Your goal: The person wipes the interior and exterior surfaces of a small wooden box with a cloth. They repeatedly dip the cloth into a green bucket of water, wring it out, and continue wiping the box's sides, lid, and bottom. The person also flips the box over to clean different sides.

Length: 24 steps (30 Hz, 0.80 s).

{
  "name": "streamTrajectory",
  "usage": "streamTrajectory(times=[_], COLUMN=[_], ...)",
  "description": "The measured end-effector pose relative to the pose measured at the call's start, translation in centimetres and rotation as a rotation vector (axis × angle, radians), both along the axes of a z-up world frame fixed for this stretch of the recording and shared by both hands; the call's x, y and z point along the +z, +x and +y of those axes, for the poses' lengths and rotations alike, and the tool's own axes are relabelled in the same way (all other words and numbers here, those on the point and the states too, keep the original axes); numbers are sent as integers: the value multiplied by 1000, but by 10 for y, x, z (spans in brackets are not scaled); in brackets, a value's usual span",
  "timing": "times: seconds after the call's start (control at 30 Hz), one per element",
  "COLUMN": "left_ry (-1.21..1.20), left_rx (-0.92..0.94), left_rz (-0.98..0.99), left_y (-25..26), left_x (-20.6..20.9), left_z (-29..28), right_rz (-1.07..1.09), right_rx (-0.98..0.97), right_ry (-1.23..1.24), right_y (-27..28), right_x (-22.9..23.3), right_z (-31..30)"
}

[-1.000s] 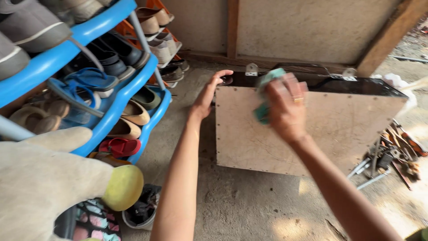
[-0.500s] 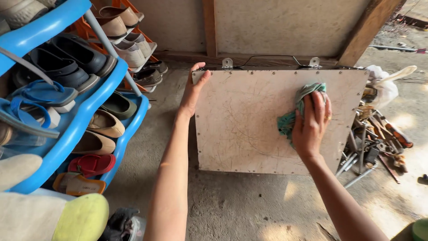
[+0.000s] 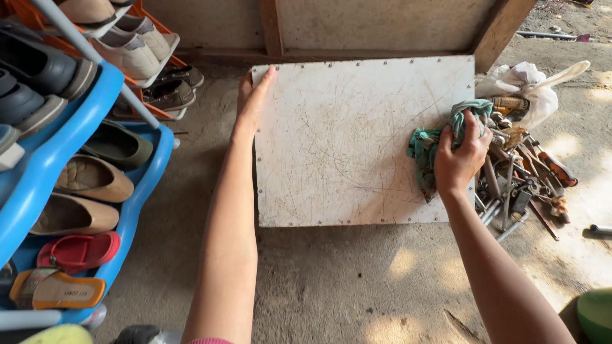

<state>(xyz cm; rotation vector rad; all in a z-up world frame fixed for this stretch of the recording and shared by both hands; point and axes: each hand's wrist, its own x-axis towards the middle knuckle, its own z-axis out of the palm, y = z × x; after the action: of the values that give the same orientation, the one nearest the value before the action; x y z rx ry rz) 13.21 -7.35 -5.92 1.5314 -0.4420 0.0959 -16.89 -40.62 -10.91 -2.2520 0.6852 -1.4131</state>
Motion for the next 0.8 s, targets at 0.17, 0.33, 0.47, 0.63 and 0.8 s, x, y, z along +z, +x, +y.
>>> streamTrajectory(times=[0.17, 0.33, 0.47, 0.63, 0.8], left_ry=[206, 166, 136, 693, 807], left_rx=[41, -48, -66, 372, 243], left_rz=[164, 182, 133, -26, 118], left_y=[37, 73, 70, -5, -114], left_x=[-39, -82, -88, -61, -73], left_z=[-12, -16, -21, -15, 30], right_rz=[114, 248, 297, 248, 284], right_rx=[-47, -31, -40, -46, -239], right_ry=[-56, 73, 125, -75, -516], right_y=[23, 38, 35, 39, 52], right_x=[-12, -3, -6, -18, -19], right_z=[-14, -14, -15, -28, -29])
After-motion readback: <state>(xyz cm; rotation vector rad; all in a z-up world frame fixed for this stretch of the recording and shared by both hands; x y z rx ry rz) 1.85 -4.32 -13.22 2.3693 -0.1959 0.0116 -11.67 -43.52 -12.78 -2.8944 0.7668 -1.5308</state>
